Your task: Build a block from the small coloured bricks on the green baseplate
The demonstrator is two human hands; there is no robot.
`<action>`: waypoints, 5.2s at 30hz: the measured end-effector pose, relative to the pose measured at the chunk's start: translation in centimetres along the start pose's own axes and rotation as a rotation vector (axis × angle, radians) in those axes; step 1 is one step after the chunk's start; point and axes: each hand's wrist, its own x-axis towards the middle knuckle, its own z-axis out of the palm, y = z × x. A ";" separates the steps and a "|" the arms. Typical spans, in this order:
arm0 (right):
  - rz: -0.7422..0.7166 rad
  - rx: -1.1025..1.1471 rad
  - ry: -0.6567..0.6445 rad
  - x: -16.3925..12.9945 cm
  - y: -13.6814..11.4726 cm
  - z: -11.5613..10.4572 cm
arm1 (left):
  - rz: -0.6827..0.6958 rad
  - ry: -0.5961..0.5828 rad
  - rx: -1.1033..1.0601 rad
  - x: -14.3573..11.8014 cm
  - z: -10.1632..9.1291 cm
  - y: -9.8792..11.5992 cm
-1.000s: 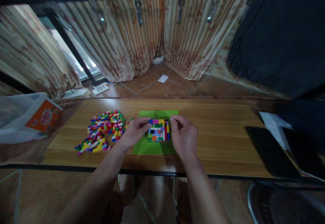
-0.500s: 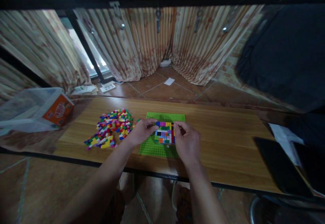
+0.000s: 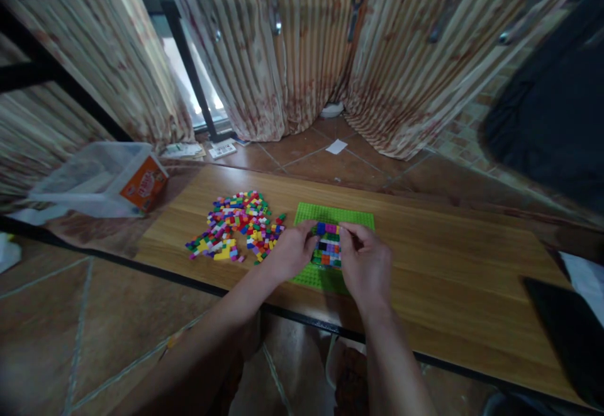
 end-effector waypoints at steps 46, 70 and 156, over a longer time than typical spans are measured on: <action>-0.240 0.096 -0.216 -2.0 -2.9 3.1 | -0.079 0.133 -0.645 -2.4 -3.0 -0.8; -0.143 -0.045 -0.036 0.5 -0.2 0.0 | -0.163 0.155 -0.592 -1.9 -1.7 -1.2; -0.419 -0.137 -0.125 -0.9 -2.1 2.3 | -0.218 0.282 -0.700 -1.8 -1.0 -0.2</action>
